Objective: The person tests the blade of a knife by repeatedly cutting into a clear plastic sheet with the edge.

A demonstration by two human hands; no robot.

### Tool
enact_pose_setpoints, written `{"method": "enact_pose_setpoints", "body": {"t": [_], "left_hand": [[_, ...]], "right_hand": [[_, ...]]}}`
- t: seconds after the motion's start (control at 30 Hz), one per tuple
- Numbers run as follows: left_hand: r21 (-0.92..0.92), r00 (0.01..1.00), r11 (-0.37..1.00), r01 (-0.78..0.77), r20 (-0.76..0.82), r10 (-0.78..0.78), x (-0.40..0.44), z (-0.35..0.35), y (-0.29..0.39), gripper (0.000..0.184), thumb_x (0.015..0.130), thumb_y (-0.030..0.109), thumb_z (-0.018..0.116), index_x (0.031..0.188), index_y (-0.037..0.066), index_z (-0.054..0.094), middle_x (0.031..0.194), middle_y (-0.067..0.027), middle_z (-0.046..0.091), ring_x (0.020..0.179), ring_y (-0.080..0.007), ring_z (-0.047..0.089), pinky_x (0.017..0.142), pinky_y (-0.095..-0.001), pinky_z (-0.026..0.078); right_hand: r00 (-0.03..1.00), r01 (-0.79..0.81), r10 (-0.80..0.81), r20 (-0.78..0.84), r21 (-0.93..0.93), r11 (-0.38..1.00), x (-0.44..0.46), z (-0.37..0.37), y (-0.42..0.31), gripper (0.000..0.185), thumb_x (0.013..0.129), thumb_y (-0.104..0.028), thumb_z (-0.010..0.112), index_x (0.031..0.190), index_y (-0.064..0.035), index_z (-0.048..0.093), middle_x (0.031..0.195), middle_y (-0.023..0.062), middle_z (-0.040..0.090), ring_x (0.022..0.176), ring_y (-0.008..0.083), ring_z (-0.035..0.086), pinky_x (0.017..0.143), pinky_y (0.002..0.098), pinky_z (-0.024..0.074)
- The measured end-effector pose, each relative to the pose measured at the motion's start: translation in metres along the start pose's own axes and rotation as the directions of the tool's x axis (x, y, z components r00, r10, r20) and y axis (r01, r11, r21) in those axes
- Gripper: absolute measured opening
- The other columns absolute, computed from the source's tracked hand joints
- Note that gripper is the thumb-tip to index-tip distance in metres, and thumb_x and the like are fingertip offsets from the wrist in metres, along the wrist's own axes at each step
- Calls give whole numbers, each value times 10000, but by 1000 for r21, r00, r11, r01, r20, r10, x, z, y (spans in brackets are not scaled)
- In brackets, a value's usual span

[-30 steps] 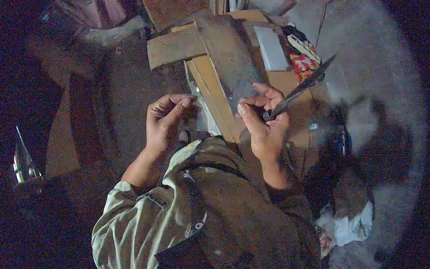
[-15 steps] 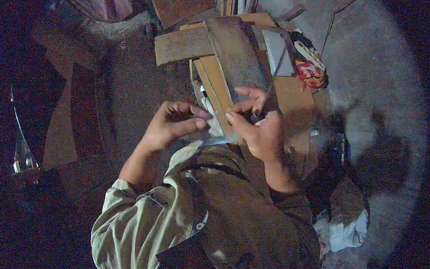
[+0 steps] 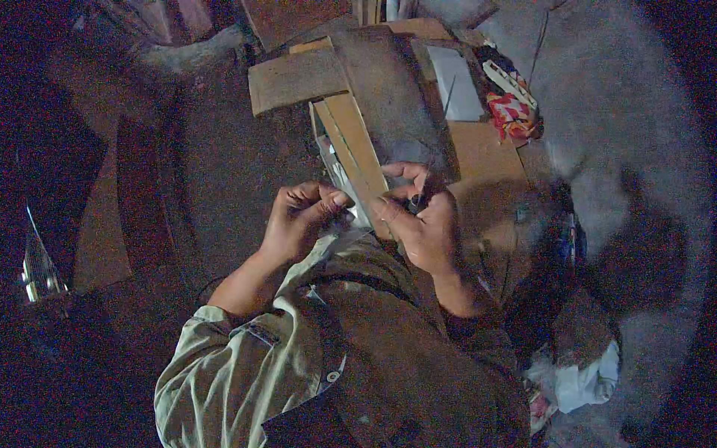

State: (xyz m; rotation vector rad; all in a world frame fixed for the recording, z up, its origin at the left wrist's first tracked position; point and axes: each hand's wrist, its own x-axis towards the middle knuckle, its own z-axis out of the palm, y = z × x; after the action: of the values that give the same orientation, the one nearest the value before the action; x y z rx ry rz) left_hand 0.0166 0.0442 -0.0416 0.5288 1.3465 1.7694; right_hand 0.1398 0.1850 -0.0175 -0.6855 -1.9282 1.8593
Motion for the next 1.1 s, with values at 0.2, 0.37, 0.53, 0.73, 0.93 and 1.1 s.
{"method": "enact_pose_setpoints", "body": {"t": [0.2,0.37,0.53,0.73,0.93,1.1], "left_hand": [[-94,997,993,76,-11,-78,5,5,-11,209,859,202,643,732,37,639,652,34,580,551,-28,445,487,-206,327],[-99,983,981,167,-55,-173,8,-2,-1,233,874,239,623,749,43,637,656,7,599,526,-47,462,475,-214,342],[-95,987,988,122,-98,-131,12,-7,5,255,879,262,619,761,37,638,684,-45,643,516,-63,478,486,-217,376],[-164,991,983,78,-96,-95,17,-11,6,260,873,256,629,790,9,631,686,-57,618,597,-93,545,544,-243,424],[-148,989,986,72,-119,-90,16,-7,2,262,873,256,628,805,3,639,699,-61,623,607,-96,560,551,-251,438],[-70,989,994,78,-121,-86,15,-9,5,250,880,233,619,828,-10,645,704,-78,632,611,-108,571,550,-251,435]], "right_hand": [[999,-54,54,-8,3,999,-6,-12,0,388,826,-88,642,1169,1,485,819,46,624,704,83,568,641,223,441],[995,-43,74,67,-378,925,-24,-41,-8,434,861,-185,614,1215,23,475,953,95,607,859,146,578,781,287,454],[984,10,71,163,-449,893,-41,-47,-25,422,873,-170,592,1220,34,464,1094,167,578,1048,220,548,909,323,408],[973,-74,190,130,-602,795,-52,-56,-28,404,863,-180,609,1179,45,496,1116,196,577,1050,258,562,910,334,413],[990,0,99,98,-708,706,-53,-57,-22,420,841,-202,642,1154,52,523,1061,225,598,971,296,602,834,361,457],[994,9,83,77,-784,621,-51,-58,-23,394,809,-168,650,1141,19,550,972,215,613,877,334,610,762,353,469]]}}
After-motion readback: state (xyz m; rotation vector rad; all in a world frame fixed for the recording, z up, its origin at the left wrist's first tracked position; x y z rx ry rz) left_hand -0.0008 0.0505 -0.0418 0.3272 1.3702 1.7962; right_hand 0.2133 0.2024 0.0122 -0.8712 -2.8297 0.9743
